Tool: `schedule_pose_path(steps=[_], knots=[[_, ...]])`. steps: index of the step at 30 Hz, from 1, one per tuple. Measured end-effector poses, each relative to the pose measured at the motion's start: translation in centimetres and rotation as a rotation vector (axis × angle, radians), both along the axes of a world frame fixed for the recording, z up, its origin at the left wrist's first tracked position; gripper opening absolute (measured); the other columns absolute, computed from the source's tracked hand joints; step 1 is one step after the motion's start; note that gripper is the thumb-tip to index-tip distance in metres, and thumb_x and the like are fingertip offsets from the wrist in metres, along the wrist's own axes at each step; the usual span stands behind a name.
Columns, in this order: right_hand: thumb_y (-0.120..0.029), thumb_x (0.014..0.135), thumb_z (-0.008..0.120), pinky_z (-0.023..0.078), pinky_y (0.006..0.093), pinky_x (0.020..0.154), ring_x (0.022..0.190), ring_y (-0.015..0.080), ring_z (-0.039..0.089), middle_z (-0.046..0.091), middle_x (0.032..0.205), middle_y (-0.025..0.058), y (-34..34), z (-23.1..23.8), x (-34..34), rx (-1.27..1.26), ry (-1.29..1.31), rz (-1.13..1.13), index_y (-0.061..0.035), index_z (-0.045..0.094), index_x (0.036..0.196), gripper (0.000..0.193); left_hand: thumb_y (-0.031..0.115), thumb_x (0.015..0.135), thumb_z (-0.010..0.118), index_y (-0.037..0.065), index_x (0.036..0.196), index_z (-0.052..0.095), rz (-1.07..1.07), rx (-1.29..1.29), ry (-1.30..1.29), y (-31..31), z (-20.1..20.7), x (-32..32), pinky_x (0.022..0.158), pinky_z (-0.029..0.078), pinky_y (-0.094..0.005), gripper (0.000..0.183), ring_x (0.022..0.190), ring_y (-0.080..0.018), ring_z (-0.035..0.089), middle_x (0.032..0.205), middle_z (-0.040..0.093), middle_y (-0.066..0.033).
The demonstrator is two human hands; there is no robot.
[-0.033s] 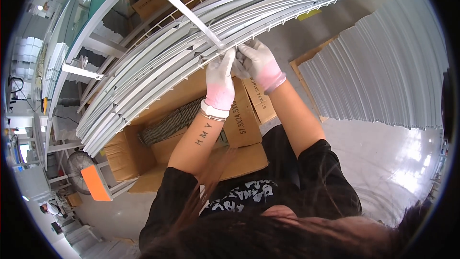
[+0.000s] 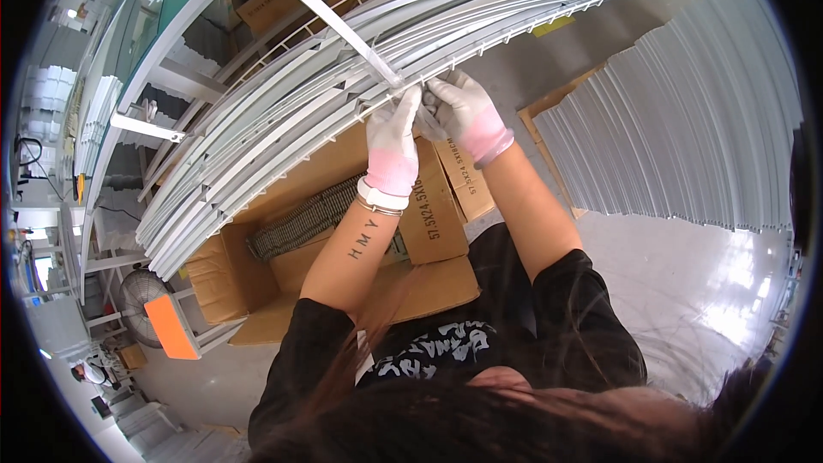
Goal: Picking and organizing metal strips and preparing industrial components with bubble wrap for packaging.
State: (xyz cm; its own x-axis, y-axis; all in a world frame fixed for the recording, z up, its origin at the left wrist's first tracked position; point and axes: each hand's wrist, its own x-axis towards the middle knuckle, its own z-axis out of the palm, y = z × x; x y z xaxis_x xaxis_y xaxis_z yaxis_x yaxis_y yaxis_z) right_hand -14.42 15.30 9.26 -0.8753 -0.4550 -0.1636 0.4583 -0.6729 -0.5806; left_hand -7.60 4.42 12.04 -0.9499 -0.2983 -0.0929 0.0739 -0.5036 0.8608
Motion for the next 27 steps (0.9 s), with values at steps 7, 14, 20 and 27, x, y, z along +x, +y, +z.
schedule_pose_path(steps=[7, 14, 20, 27], knots=[[0.002, 0.095, 0.056, 0.052, 0.0303, 0.072, 0.084, 0.0161, 0.059, 0.063, 0.106, 0.0137, 1.7, -1.1, -1.0, -0.183, -0.008, 0.162, 0.0046, 0.052, 0.116, 0.021, 0.013, 0.097, 0.063, -0.001, 0.101, 0.066, -0.052, -0.073, 0.104, -1.0, -1.4, -0.1, 0.066, 0.049, -0.0245, 0.015, 0.071, -0.0136, 0.064, 0.085, 0.069, -0.0062], [-0.006, 0.097, 0.053, 0.045, 0.0312, 0.072, 0.081, 0.0147, 0.051, 0.053, 0.089, 0.0064, 2.4, -0.4, -0.9, -0.196, -0.003, 0.185, 0.003, 0.052, 0.111, 0.017, 0.015, 0.098, 0.061, 0.0, 0.101, 0.066, -0.111, 0.201, 0.018, -0.4, 0.0, 0.0, 0.067, 0.051, -0.027, 0.015, 0.07, -0.0153, 0.063, 0.084, 0.067, -0.0055], [-0.01, 0.095, 0.058, 0.047, 0.0263, 0.069, 0.078, 0.013, 0.054, 0.063, 0.098, 0.0082, 2.5, 0.4, -0.2, 0.144, 0.056, 0.038, 0.0046, 0.054, 0.119, 0.028, 0.018, 0.101, 0.056, 0.004, 0.111, 0.061, -0.142, 0.304, 0.038, -1.3, -1.9, -0.2, 0.089, 0.049, -0.0371, 0.018, 0.096, -0.0202, 0.06, 0.101, 0.063, -0.0079], [-0.011, 0.091, 0.063, 0.052, 0.0252, 0.069, 0.073, 0.0105, 0.063, 0.07, 0.087, 0.0049, 2.2, 0.5, 0.9, 0.833, 0.514, -0.157, -0.0014, 0.069, 0.103, 0.017, 0.013, 0.099, 0.055, 0.002, 0.108, 0.062, -0.097, 0.384, 0.014, -0.6, -0.3, -0.7, 0.077, 0.052, -0.0358, 0.017, 0.085, -0.0216, 0.063, 0.093, 0.064, -0.0076]])
